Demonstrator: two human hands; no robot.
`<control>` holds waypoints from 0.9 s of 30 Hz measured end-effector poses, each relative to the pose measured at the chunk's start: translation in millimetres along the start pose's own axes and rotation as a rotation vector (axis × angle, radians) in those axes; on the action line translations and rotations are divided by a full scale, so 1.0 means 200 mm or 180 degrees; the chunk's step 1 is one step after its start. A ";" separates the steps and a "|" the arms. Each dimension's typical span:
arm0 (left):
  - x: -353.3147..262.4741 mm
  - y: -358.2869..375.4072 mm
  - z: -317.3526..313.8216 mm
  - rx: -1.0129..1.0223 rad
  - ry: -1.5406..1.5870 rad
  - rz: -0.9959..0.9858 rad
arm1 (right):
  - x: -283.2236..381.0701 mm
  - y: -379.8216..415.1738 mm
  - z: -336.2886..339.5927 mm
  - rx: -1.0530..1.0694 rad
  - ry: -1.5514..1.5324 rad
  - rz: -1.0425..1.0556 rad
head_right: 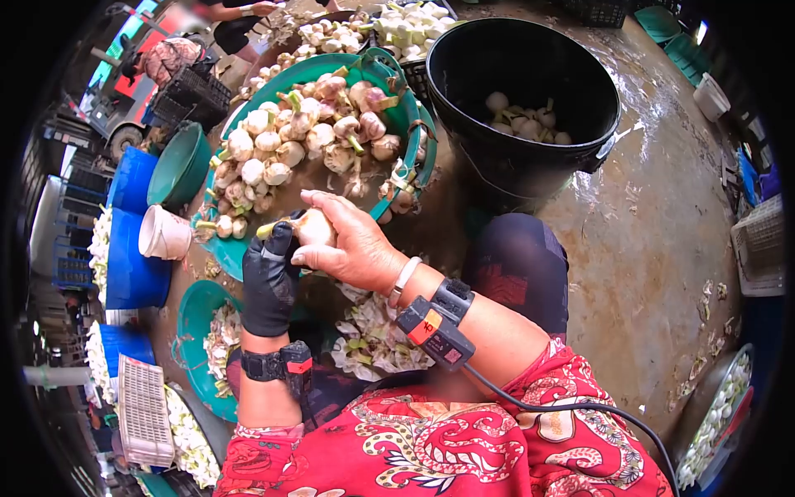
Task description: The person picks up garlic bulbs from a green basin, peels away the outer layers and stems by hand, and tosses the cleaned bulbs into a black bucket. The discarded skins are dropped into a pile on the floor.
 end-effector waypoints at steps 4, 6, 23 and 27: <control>0.04 0.02 -0.04 -0.0015 0.0093 0.0420 | -0.13 0.03 -0.01 -0.0076 -0.1225 -0.1390; 0.04 0.02 -0.07 0.0043 0.0446 0.0465 | -0.16 0.04 -0.02 -0.0103 -0.1721 -0.1588; -0.05 0.02 0.02 0.0235 -0.1628 -0.0636 | -0.21 0.21 -0.19 0.1355 -0.2795 -0.3755; -0.05 0.04 0.01 0.0133 -0.1563 -0.0639 | -0.16 0.27 -0.23 0.1845 -0.3153 -0.3834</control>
Point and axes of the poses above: each hand's wrist, its own y-axis away from the middle knuckle, its own z-axis out of the back of the hand, x = y × z, the point moved 8 cm from there along -y, towards the middle knuckle, and after that the axes turned 6 degrees about -x, right-handed, at the moved point
